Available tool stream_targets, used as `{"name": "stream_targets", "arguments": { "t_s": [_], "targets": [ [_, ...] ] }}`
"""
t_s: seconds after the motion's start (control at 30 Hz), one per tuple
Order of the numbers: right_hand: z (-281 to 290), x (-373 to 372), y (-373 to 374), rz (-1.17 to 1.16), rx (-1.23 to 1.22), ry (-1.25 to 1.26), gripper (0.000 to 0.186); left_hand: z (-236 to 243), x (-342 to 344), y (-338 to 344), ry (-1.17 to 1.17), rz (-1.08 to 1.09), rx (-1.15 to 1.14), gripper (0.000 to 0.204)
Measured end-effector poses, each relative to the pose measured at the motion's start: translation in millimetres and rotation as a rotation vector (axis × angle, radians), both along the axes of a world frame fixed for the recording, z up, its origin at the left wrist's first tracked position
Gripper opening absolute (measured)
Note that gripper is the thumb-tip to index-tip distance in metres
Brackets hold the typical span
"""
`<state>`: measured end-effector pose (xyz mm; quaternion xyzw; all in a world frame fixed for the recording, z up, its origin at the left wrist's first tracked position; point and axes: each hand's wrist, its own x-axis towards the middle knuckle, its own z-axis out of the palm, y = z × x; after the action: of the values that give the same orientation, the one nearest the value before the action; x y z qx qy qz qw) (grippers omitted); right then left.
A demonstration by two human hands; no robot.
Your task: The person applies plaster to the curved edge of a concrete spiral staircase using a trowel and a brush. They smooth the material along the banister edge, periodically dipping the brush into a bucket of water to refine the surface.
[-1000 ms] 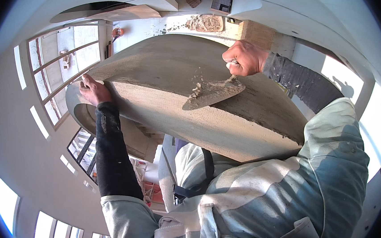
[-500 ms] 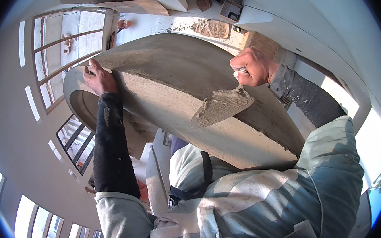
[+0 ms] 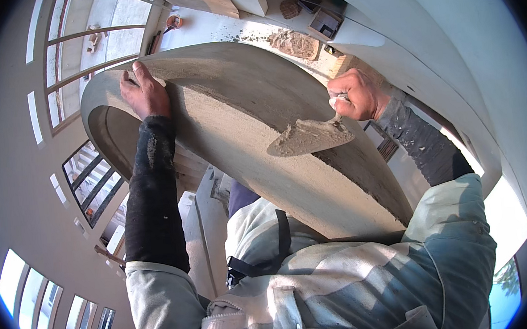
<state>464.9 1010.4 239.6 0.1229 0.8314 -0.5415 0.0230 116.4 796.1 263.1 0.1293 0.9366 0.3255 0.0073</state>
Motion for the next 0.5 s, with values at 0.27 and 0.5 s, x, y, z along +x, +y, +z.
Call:
{"name": "stream_targets", "arguments": {
  "t_s": [0.27,0.5],
  "targets": [
    [-52.0,-36.1,-2.4,0.02,0.222,-0.262,0.029,-5.9,-4.0,-1.4,-0.066,-0.028,0.032,0.072],
    [-29.5,-29.0,8.6,-0.008,0.027,-0.107,0.028,-2.4,-2.1,-1.9,-0.072,-0.025,0.055,0.071]
  ]
}}
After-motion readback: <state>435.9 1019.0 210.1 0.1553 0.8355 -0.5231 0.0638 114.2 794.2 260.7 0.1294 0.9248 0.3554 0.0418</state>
